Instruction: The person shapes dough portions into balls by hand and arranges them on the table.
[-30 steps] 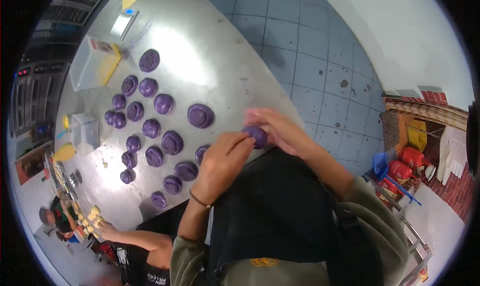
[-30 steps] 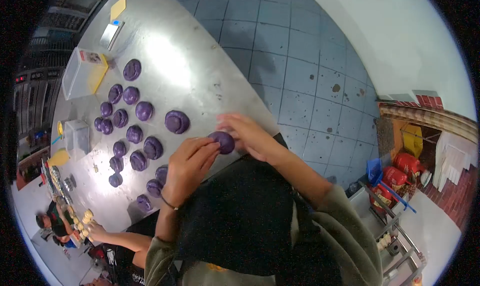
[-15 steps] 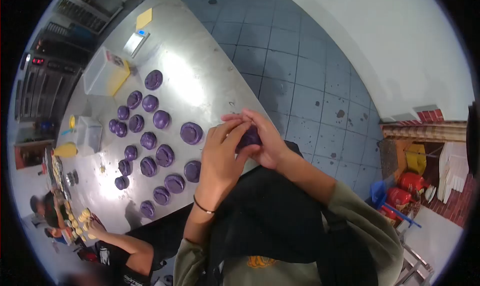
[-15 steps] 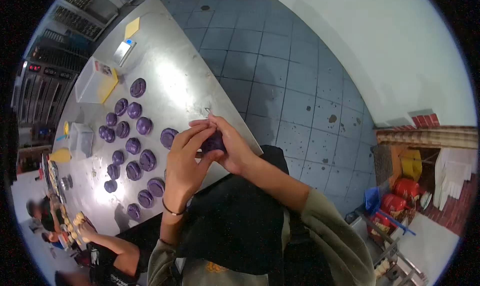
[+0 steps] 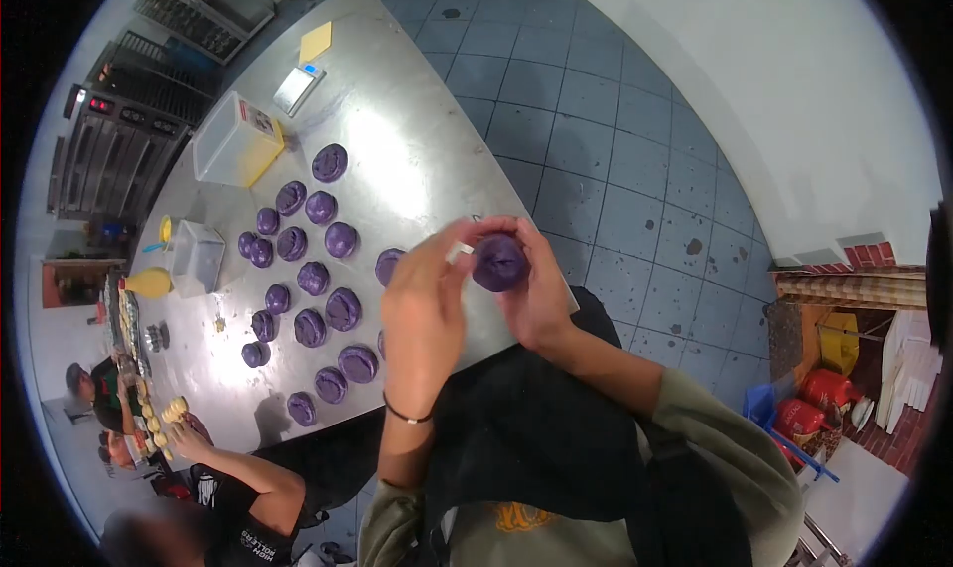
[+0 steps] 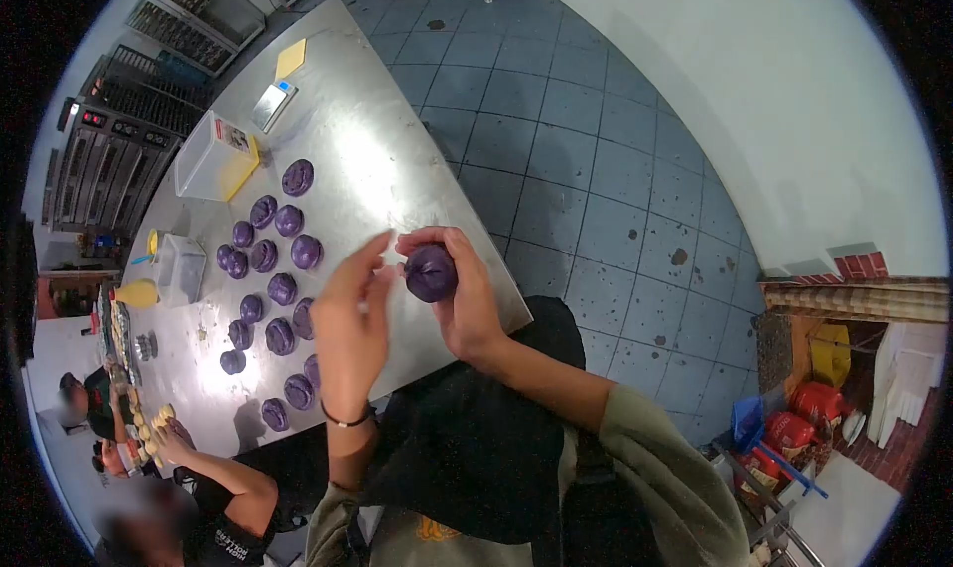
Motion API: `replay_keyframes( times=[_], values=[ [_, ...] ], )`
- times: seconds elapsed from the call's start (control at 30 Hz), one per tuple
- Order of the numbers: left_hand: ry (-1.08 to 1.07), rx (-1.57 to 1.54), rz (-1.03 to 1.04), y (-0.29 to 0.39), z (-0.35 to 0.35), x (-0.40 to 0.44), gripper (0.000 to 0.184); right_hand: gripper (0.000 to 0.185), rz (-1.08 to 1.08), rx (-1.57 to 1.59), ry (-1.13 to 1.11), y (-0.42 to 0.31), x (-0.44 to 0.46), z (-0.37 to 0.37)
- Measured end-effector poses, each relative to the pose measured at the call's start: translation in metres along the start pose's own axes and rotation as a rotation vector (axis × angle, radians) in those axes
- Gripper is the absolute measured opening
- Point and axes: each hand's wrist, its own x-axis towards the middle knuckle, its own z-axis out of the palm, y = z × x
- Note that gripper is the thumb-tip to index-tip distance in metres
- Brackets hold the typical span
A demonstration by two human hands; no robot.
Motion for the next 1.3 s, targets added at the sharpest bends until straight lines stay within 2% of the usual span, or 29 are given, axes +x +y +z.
replay_keyframes(
  times=[0.07, 0.13, 0.2, 0.27, 0.33, 0.37, 0.4, 0.43, 0.47, 0.53, 0.57, 0.63, 0.67, 0.73, 0.77, 0.83, 0.87, 0.93, 1.07, 1.13, 1.27, 1.3],
  values=[
    [-0.151, -0.061, 0.043, 0.0, 0.014, 0.002, 0.026, 0.034, -0.018, 0.048, -0.068, -0.001, -0.001, 0.003],
    [-0.098, -0.052, 0.005, 0.001, 0.017, 0.003, 0.02, 0.037, 0.001, 0.029, 0.048, -0.007, -0.005, 0.016],
    [-0.018, 0.007, 0.046, -0.003, 0.016, 0.004, 0.027, 0.036, -0.003, 0.004, 0.023, -0.006, -0.004, 0.016],
    [-0.074, -0.019, -0.013, 0.004, 0.009, 0.009, 0.03, 0.036, 0.003, -0.021, -0.009, -0.002, -0.002, 0.013],
    [-0.13, -0.041, -0.065, 0.005, 0.002, 0.013, 0.034, 0.036, -0.018, -0.311, 0.053, 0.004, 0.005, 0.004],
    [-0.085, -0.062, -0.028, 0.004, -0.001, 0.013, 0.036, 0.036, -0.013, -0.307, 0.046, 0.003, 0.007, 0.004],
    [-0.039, -0.083, 0.011, 0.006, -0.004, 0.016, 0.038, 0.039, 0.1, -0.246, 0.065, 0.0, 0.009, 0.004],
    [-0.072, -0.015, -0.086, 0.013, -0.012, 0.017, 0.034, 0.042, 0.213, -0.185, 0.085, -0.003, 0.011, 0.005],
    [-0.069, -0.012, -0.086, 0.015, -0.016, 0.02, 0.034, 0.042, 0.214, -0.183, 0.081, -0.005, 0.013, 0.005],
    [-0.243, 0.053, 0.125, 0.016, -0.02, 0.028, 0.026, 0.047, 0.368, -0.047, 0.076, -0.009, 0.017, 0.004],
    [-0.245, 0.055, 0.122, 0.012, -0.017, 0.028, 0.026, 0.047, 0.371, -0.045, 0.077, -0.011, 0.018, 0.002],
    [-0.323, -0.014, 0.226, -0.001, -0.006, 0.029, 0.03, 0.049, 0.608, 0.084, -0.026, -0.017, 0.023, -0.005],
    [-0.329, -0.01, 0.226, -0.003, -0.006, 0.03, 0.03, 0.049, 0.608, 0.091, -0.025, -0.023, 0.026, -0.004],
    [-0.284, 0.072, 0.078, -0.007, -0.009, 0.033, 0.025, 0.053, 0.875, 0.155, -0.163, -0.035, 0.03, 0.003],
    [-0.289, 0.076, 0.078, -0.004, -0.01, 0.036, 0.025, 0.053, 0.874, 0.161, -0.163, -0.031, 0.03, 0.004],
    [-0.264, -0.037, -0.127, 0.008, -0.014, 0.041, 0.022, 0.052, 0.549, 0.065, -0.07, -0.019, 0.03, 0.005],
    [-0.266, -0.034, -0.129, 0.009, -0.015, 0.042, 0.022, 0.052, 0.551, 0.068, -0.069, -0.015, 0.03, 0.002],
    [-0.244, -0.286, -0.167, 0.008, -0.017, 0.042, 0.018, 0.047, 0.367, -0.065, -0.123, -0.007, 0.031, -0.007],
    [-0.293, -0.069, -0.231, 0.008, -0.022, 0.041, 0.02, 0.042, 0.471, -0.048, -0.166, -0.016, 0.031, -0.01],
    [-0.266, -0.014, 0.047, 0.002, -0.009, 0.036, 0.022, 0.042, 0.479, -0.029, -0.057, -0.017, 0.028, 0.002],
    [-0.228, 0.096, 0.085, 0.0, -0.005, 0.029, 0.022, 0.046, 0.538, -0.057, -0.025, -0.024, 0.026, 0.013],
    [-0.271, 0.149, 0.067, 0.002, -0.01, 0.03, 0.025, 0.047, 0.586, -0.079, -0.083, -0.021, 0.027, 0.008]
  ],
)
